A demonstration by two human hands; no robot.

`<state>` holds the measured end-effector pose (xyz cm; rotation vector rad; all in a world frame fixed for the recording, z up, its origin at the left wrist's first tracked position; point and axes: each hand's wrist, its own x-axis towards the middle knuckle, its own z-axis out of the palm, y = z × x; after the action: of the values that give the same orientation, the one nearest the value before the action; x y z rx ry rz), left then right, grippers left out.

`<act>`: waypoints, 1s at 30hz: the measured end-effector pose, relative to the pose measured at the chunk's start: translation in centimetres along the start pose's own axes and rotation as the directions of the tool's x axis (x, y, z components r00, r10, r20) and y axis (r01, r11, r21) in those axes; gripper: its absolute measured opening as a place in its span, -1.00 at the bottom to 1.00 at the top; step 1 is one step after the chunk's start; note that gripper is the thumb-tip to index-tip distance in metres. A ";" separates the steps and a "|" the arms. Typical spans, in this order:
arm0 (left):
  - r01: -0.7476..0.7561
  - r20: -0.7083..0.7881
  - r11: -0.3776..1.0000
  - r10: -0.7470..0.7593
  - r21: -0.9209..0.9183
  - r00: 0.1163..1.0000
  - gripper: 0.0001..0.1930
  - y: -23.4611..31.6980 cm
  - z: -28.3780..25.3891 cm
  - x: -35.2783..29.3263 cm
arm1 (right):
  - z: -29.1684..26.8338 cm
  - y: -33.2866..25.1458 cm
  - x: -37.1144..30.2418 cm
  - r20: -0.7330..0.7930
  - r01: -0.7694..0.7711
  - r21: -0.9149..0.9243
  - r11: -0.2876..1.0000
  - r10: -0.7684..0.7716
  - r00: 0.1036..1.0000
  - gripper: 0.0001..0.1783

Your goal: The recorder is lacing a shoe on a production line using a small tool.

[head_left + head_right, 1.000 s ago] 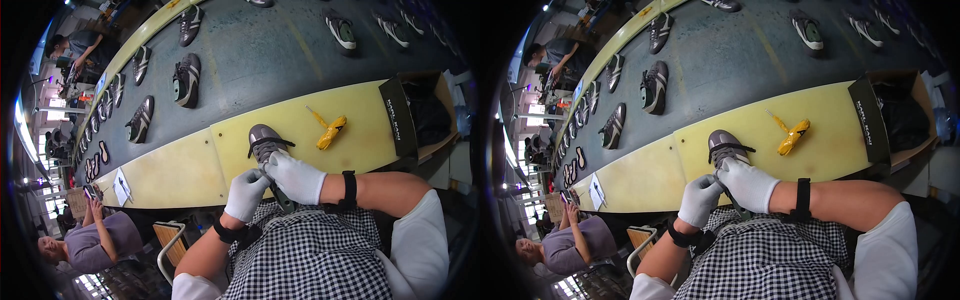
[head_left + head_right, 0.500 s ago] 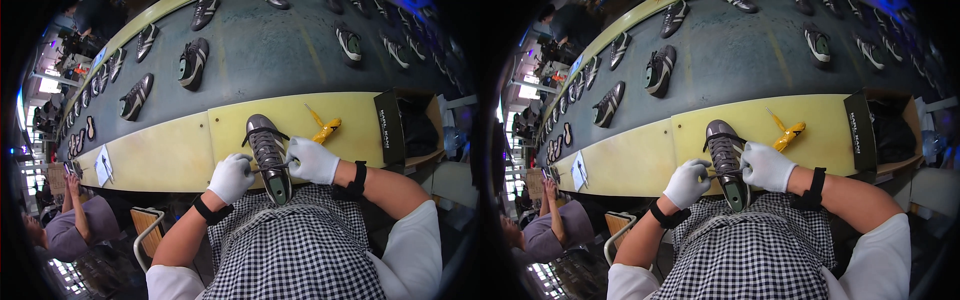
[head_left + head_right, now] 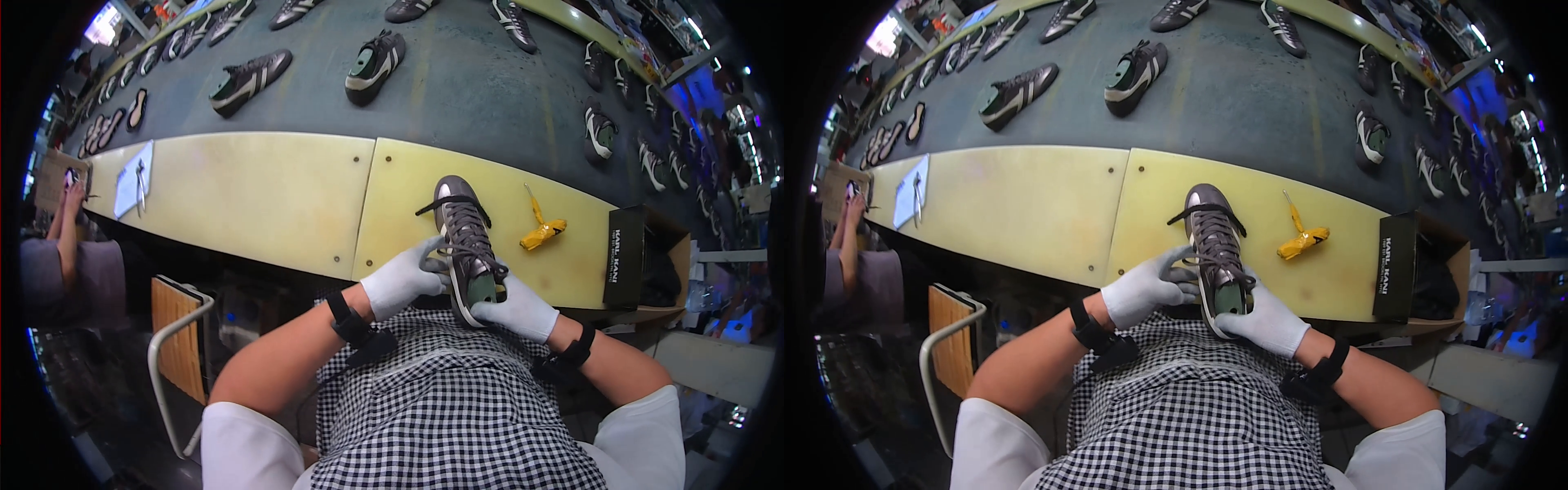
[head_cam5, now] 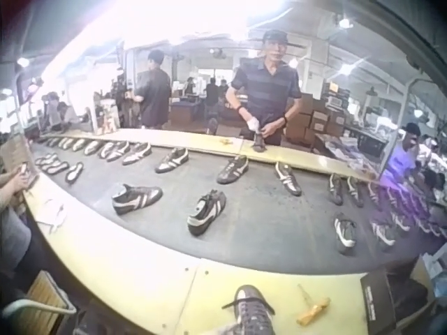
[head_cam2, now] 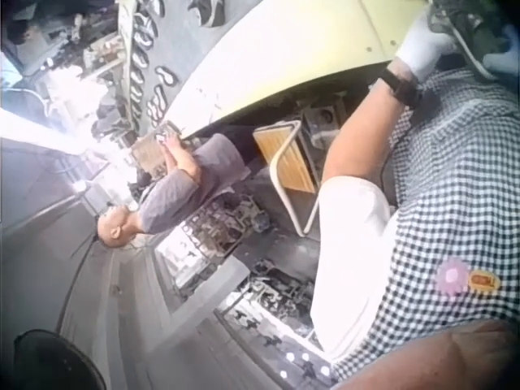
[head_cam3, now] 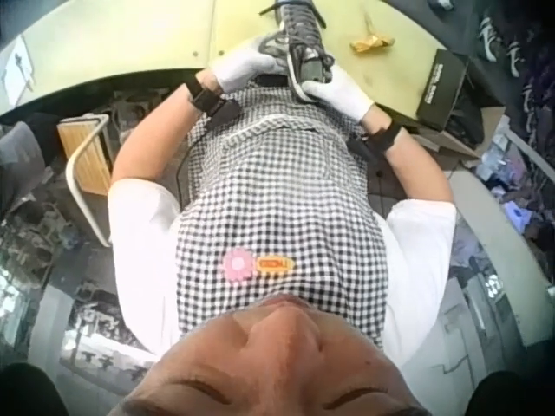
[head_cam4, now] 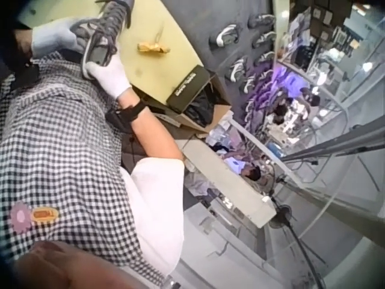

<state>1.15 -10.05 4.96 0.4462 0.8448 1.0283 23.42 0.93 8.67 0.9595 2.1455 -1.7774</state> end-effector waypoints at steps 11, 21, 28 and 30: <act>0.027 0.206 1.000 -0.024 -0.013 0.978 0.03 0.3 2.6 -0.3 | -2.2 1.8 -7.5 -0.062 -0.115 0.586 0.802 0.186 0.981 -0.30; -0.174 0.082 0.952 0.200 -0.252 0.976 -0.25 2.9 1.4 1.0 | -2.6 -2.4 -9.1 -0.301 0.263 -0.678 0.686 -0.586 0.752 -0.10; -0.145 -0.033 0.989 0.145 0.010 0.989 -0.41 6.1 -0.4 2.2 | -4.6 -1.0 -5.9 -0.450 0.222 0.118 0.968 -0.147 0.881 -0.13; -0.027 -0.166 0.989 0.051 0.143 0.985 -0.41 6.3 -1.3 2.8 | -5.5 -1.2 -4.3 -0.316 0.227 0.747 0.625 0.034 0.948 -0.23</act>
<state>-2.69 -4.75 7.34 0.5005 1.0692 1.0571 27.37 4.45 13.38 1.3742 1.5065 -2.8869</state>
